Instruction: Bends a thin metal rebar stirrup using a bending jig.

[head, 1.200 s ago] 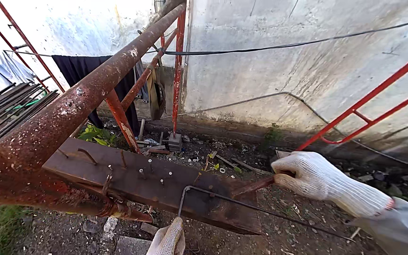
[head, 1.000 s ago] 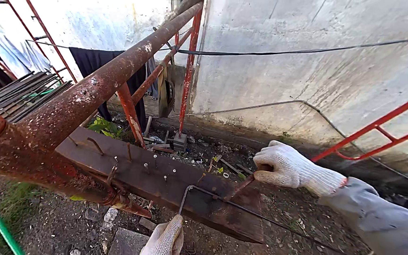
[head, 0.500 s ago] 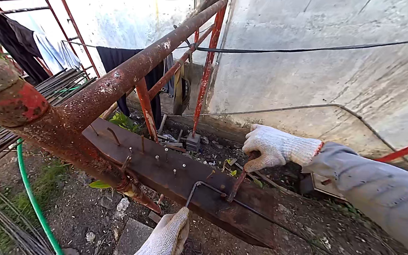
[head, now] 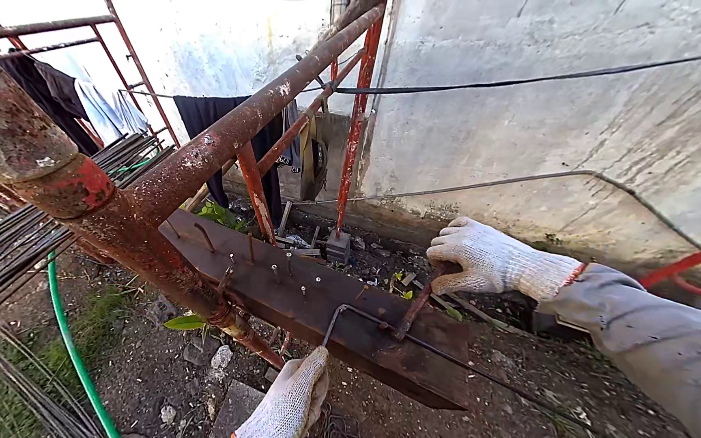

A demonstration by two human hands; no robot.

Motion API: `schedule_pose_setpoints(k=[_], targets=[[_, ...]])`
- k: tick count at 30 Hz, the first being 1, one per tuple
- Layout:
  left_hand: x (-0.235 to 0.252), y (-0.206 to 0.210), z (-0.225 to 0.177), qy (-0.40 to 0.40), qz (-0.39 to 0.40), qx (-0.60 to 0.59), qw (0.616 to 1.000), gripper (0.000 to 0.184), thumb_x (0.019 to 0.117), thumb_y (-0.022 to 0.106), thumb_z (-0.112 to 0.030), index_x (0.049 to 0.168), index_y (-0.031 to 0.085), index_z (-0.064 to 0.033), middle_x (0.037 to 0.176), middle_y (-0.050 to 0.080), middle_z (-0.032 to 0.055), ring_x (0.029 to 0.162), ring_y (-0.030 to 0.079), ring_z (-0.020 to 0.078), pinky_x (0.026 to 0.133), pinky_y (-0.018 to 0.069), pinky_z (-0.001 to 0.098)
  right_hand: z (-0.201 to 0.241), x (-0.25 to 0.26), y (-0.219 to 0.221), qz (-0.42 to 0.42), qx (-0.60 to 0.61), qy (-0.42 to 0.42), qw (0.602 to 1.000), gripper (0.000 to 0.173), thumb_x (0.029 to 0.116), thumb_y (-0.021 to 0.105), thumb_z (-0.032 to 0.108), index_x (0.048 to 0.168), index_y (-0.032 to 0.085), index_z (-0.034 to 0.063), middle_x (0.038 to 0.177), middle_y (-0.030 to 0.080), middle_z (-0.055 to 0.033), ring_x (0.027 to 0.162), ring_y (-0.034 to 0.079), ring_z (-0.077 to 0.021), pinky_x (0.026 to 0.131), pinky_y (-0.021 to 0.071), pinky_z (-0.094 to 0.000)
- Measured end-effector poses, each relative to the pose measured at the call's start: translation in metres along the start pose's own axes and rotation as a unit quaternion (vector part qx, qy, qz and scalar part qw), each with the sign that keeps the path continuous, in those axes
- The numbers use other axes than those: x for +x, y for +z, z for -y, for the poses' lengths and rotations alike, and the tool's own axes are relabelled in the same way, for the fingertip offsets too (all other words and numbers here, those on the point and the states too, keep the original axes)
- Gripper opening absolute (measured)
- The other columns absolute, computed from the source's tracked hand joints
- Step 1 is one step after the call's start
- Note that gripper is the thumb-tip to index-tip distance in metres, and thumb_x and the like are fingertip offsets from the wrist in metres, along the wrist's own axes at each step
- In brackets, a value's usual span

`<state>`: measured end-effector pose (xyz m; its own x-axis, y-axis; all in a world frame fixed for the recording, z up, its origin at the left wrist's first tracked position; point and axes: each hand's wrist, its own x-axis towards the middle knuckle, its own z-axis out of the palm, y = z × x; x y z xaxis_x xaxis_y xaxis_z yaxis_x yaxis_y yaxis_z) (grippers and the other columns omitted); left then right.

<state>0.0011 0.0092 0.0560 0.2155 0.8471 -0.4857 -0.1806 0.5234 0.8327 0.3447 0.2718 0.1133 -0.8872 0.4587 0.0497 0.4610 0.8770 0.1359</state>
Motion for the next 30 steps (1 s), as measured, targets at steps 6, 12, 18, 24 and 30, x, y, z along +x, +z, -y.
schedule_pose_setpoints(k=[6,12,18,24,30], targets=[[0.000,0.002,0.001,0.001,-0.036,0.023,0.999,0.051,0.1089,0.038,-0.049,0.073,0.052,-0.0149,0.054,0.036,-0.0046,0.042,0.031,0.0067,0.040,0.0280,0.0230,0.005,-0.007,0.013,-0.030,-0.038,0.004,0.999,0.052,0.0851,0.052,0.074,0.081,0.067,0.0241,0.077,0.062,0.0045,0.083,0.065,-0.0178,0.089,0.0508,-0.0473],[-0.006,0.007,-0.002,-0.002,-0.053,-0.016,0.998,0.053,0.1100,0.037,-0.046,0.068,0.047,-0.0155,0.051,0.036,-0.0046,0.038,0.031,0.0059,0.037,0.0291,0.0219,0.012,-0.008,-0.002,-0.011,-0.079,0.015,0.997,0.065,0.0797,0.052,0.084,0.073,0.066,0.0210,0.068,0.060,0.0034,0.071,0.064,-0.0175,0.075,0.0508,-0.0450],[-0.007,0.012,-0.003,-0.005,-0.078,-0.021,0.997,0.054,0.1098,0.039,-0.046,0.068,0.047,-0.0137,0.049,0.034,-0.0040,0.037,0.031,0.0063,0.035,0.0291,0.0219,0.032,-0.025,-0.007,0.006,-0.066,0.079,0.995,0.064,0.0834,0.052,0.081,0.079,0.069,0.0204,0.072,0.064,0.0031,0.076,0.066,-0.0177,0.079,0.0503,-0.0453],[-0.008,0.015,-0.006,-0.018,-0.084,-0.048,0.995,0.053,0.1106,0.037,-0.045,0.069,0.045,-0.0129,0.048,0.034,-0.0036,0.035,0.032,0.0065,0.033,0.0300,0.0220,0.118,-0.087,0.005,-0.051,-0.010,0.308,0.950,0.056,0.0869,0.050,0.073,0.069,0.062,0.0214,0.063,0.058,0.0025,0.065,0.063,-0.0192,0.071,0.0503,-0.0489],[-0.003,0.009,-0.001,-0.022,-0.040,-0.104,0.993,0.053,0.1111,0.034,-0.045,0.069,0.045,-0.0140,0.047,0.035,-0.0041,0.033,0.035,0.0065,0.032,0.0333,0.0225,0.244,-0.098,0.016,-0.060,0.000,0.574,0.816,0.075,0.0873,0.033,0.085,0.073,0.063,0.0176,0.068,0.063,-0.0059,0.072,0.066,-0.0295,0.074,0.0500,-0.0557]])
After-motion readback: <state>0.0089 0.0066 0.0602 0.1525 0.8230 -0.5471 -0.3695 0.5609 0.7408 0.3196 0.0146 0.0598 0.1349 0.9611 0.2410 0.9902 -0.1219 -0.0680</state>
